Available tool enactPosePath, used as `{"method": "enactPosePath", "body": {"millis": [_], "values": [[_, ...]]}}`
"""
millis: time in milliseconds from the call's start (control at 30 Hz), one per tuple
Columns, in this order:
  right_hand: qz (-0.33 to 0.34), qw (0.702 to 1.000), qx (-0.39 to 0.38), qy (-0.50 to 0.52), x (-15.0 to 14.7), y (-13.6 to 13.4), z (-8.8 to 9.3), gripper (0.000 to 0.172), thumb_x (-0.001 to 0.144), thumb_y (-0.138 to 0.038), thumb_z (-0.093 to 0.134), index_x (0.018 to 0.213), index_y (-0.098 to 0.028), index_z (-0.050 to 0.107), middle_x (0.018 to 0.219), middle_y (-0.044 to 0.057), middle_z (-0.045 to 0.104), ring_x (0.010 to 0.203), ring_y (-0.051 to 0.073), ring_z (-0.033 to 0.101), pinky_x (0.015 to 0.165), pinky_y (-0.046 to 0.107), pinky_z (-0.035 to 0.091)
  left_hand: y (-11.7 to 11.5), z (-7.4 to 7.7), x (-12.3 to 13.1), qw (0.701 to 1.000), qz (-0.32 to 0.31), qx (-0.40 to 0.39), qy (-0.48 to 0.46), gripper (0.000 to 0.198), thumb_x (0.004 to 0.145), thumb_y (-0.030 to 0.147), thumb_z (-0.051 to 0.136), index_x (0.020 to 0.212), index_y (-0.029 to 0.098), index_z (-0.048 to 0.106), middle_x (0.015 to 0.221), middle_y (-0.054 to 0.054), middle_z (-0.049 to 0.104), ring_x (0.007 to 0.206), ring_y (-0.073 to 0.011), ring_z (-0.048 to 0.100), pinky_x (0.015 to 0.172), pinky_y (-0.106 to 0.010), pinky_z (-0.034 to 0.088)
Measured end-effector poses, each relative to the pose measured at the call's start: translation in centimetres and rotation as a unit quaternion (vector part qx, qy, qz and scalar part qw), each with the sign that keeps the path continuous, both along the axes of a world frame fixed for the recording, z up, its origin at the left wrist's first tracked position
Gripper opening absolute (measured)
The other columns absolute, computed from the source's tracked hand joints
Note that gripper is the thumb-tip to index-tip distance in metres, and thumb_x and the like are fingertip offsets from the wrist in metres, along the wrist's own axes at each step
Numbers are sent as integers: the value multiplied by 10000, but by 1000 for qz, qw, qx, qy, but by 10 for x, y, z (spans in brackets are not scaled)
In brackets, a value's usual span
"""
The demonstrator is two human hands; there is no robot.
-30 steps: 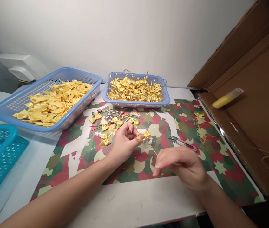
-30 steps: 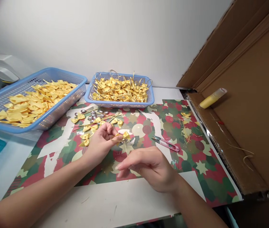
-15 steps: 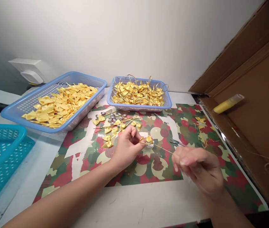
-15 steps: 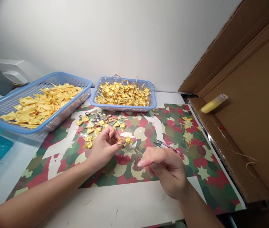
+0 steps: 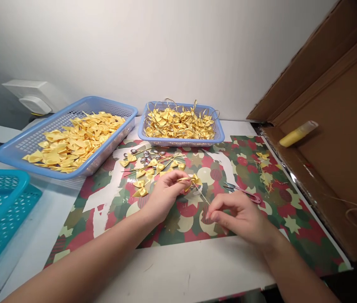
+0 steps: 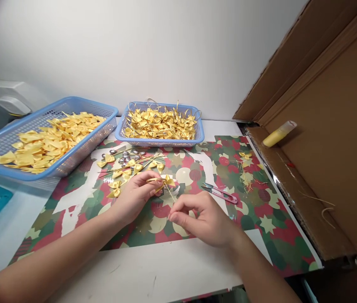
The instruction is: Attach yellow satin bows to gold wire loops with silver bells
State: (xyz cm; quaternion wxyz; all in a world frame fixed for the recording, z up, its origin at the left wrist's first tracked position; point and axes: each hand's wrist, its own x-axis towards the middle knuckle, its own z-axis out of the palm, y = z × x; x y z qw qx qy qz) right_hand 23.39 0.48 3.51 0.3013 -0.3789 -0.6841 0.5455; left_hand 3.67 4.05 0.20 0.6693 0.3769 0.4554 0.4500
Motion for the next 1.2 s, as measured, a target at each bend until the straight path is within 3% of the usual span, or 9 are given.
{"method": "enactPosePath", "body": {"millis": [167, 367, 467, 667, 767, 967, 1200], "values": [[-58, 997, -12, 47, 8, 5, 4, 156, 924, -267, 558, 830, -193, 659, 648, -12, 598, 551, 96, 542, 492, 201, 437, 3, -7, -2, 997, -16, -63, -33, 149, 681, 246, 757, 803, 181, 699, 770, 5, 646, 686, -111, 599, 655, -241, 452], [-127, 983, 76, -106, -5, 7, -3, 159, 915, -238, 530, 835, -194, 661, 757, 29, 678, 649, 143, 593, 560, 243, 460, 2, -2, -3, 997, -25, -64, 17, 216, 646, 182, 774, 856, 173, 725, 689, 1, 670, 636, -119, 610, 656, -252, 495], [-148, 966, 135, -163, -5, 9, -5, 151, 891, -198, 534, 817, -194, 665, 707, 21, 672, 625, 149, 592, 545, 250, 440, 1, 0, -3, 997, -21, -60, 51, 215, 621, 166, 783, 830, 164, 736, 696, -5, 678, 615, -120, 611, 637, -252, 507], [-285, 922, 172, -199, 7, 17, -2, 168, 853, -183, 545, 703, -190, 621, 617, 3, 606, 551, 128, 520, 487, 237, 382, -1, 1, -3, 995, -19, -39, 94, 196, 635, 209, 787, 823, 164, 751, 718, -17, 689, 633, -120, 606, 600, -233, 498], [-271, 923, 184, -199, 4, 16, -2, 165, 848, -167, 540, 700, -192, 609, 617, -1, 599, 550, 123, 510, 502, 238, 385, -2, 3, -2, 994, -22, -28, 102, 167, 672, 228, 761, 827, 165, 751, 728, -22, 701, 644, -114, 606, 612, -224, 497], [-175, 948, 193, -181, -15, 6, -15, 165, 870, -144, 503, 740, -192, 593, 558, -28, 536, 505, 111, 475, 502, 237, 370, -4, 7, -1, 992, -22, 9, 127, 145, 714, 233, 720, 839, 162, 741, 698, -13, 671, 627, -103, 578, 573, -206, 476], [-167, 946, 206, -186, -20, 4, -22, 170, 870, -122, 492, 730, -175, 573, 538, -40, 486, 481, 94, 423, 502, 224, 340, -7, 2, 2, 989, 3, 79, 127, 136, 714, 218, 728, 744, 173, 604, 698, 7, 632, 642, -109, 594, 596, -215, 508]]}}
